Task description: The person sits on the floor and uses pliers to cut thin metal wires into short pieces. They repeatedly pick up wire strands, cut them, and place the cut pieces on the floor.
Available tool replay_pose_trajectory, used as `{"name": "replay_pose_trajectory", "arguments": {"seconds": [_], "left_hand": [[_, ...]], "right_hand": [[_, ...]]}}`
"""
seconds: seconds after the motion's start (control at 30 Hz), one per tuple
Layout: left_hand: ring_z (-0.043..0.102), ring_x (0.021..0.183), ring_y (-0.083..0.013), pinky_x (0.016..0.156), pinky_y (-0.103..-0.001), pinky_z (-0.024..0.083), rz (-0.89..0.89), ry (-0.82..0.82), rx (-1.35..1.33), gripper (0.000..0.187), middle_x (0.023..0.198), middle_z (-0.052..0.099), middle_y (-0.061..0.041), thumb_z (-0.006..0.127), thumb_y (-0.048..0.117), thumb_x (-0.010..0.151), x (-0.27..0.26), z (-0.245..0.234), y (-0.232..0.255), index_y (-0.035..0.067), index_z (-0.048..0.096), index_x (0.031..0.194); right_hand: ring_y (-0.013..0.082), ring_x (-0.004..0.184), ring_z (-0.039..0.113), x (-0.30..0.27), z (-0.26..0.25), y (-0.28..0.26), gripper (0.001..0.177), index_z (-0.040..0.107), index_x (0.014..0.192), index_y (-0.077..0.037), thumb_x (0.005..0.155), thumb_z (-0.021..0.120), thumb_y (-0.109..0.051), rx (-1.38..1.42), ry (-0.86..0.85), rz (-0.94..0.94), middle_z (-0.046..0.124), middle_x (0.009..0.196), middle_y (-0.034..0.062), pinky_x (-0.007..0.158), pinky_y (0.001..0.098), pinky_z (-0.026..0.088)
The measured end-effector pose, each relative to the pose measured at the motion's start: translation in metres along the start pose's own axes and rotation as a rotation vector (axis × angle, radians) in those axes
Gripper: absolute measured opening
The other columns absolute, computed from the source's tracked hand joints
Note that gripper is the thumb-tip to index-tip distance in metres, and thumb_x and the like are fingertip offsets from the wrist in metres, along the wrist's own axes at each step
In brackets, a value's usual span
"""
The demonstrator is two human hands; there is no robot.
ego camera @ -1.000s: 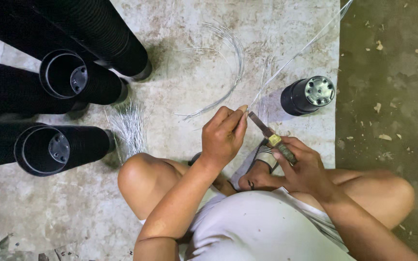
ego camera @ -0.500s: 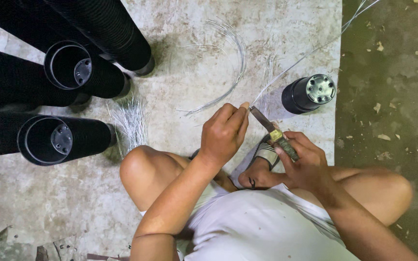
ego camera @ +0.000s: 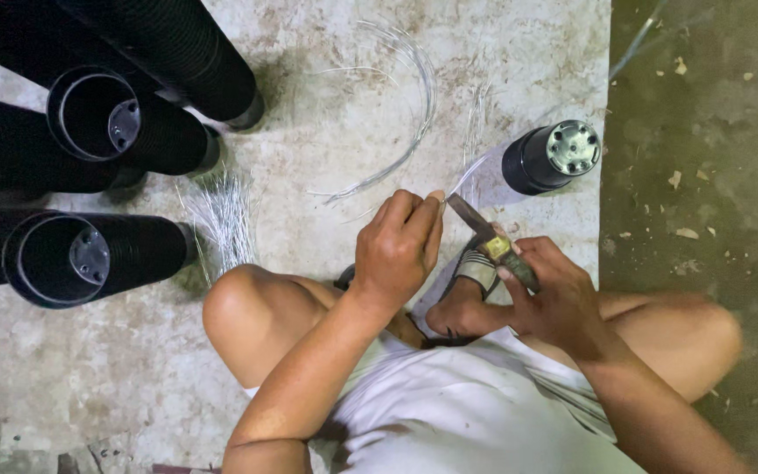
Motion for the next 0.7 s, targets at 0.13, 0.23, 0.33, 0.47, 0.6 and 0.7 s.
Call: {"name": "replay_pose_trajectory", "arguments": {"seconds": [0.13, 0.23, 0.33, 0.47, 0.6, 0.7], "left_hand": [[0.064, 0.082, -0.0275, 0.065, -0.038, 0.052, -0.010, -0.002, 0.010, 0.018, 0.093, 0.059, -0.010, 0.072, 0.003, 0.093, -0.002, -0.003, 0.006, 0.002, 0.070, 0.111], [0.064, 0.081, -0.0290, 0.065, -0.040, 0.052, 0.008, -0.049, -0.025, 0.021, 0.090, 0.059, -0.011, 0.070, 0.001, 0.091, 0.003, -0.007, 0.006, 0.002, 0.070, 0.112], [0.065, 0.079, -0.0313, 0.065, -0.041, 0.052, -0.058, -0.113, -0.149, 0.017, 0.086, 0.059, -0.013, 0.069, 0.000, 0.092, 0.001, -0.011, 0.007, 0.003, 0.070, 0.109], [0.066, 0.073, -0.0332, 0.062, -0.038, 0.052, -0.190, -0.133, -0.354, 0.013, 0.087, 0.066, -0.015, 0.067, 0.000, 0.094, 0.005, -0.011, 0.004, 0.002, 0.070, 0.106], [0.069, 0.076, -0.0246, 0.066, -0.033, 0.054, -0.247, -0.127, -0.504, 0.008, 0.092, 0.070, -0.012, 0.065, 0.004, 0.100, 0.002, -0.009, 0.002, 0.001, 0.069, 0.106], [0.065, 0.067, -0.0125, 0.059, -0.028, 0.050, -0.496, -0.249, -0.720, 0.011, 0.083, 0.070, -0.007, 0.064, 0.007, 0.102, -0.008, 0.006, -0.009, 0.000, 0.071, 0.105]], "right_hand": [[0.0331, 0.086, 0.070, -0.007, 0.002, 0.006, 0.016, 0.068, 0.099, -0.001, 0.088, 0.073, -0.012, -0.021, -0.058, 0.029, 0.069, 0.104, 0.0152, 0.070, 0.0382, 0.055], [0.0333, 0.080, 0.070, -0.006, 0.003, 0.015, 0.020, 0.068, 0.101, -0.001, 0.086, 0.072, -0.013, -0.028, -0.085, 0.062, 0.069, 0.102, 0.0150, 0.065, 0.0393, 0.054], [0.0306, 0.073, 0.070, -0.015, 0.004, 0.018, 0.024, 0.066, 0.104, 0.000, 0.086, 0.072, -0.015, 0.033, -0.104, 0.118, 0.069, 0.098, 0.0139, 0.062, 0.0391, 0.054], [0.0312, 0.075, 0.069, -0.018, 0.003, 0.018, 0.020, 0.067, 0.102, -0.002, 0.088, 0.071, -0.015, 0.033, -0.085, 0.087, 0.069, 0.097, 0.0142, 0.064, 0.0388, 0.055], [0.0281, 0.069, 0.068, -0.022, 0.005, 0.019, 0.022, 0.067, 0.104, 0.000, 0.087, 0.069, -0.013, 0.090, -0.112, 0.135, 0.067, 0.093, 0.0136, 0.061, 0.0378, 0.053], [0.0277, 0.066, 0.067, -0.023, 0.005, 0.018, 0.021, 0.067, 0.101, 0.001, 0.087, 0.069, -0.014, 0.111, -0.084, 0.115, 0.067, 0.092, 0.0139, 0.057, 0.0370, 0.052]]}}
Point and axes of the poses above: each hand's wrist, its own x-axis towards the middle knuckle, its own z-axis out of the palm, y = z × x, the point moved 5 cm from there along x, towards the middle knuckle
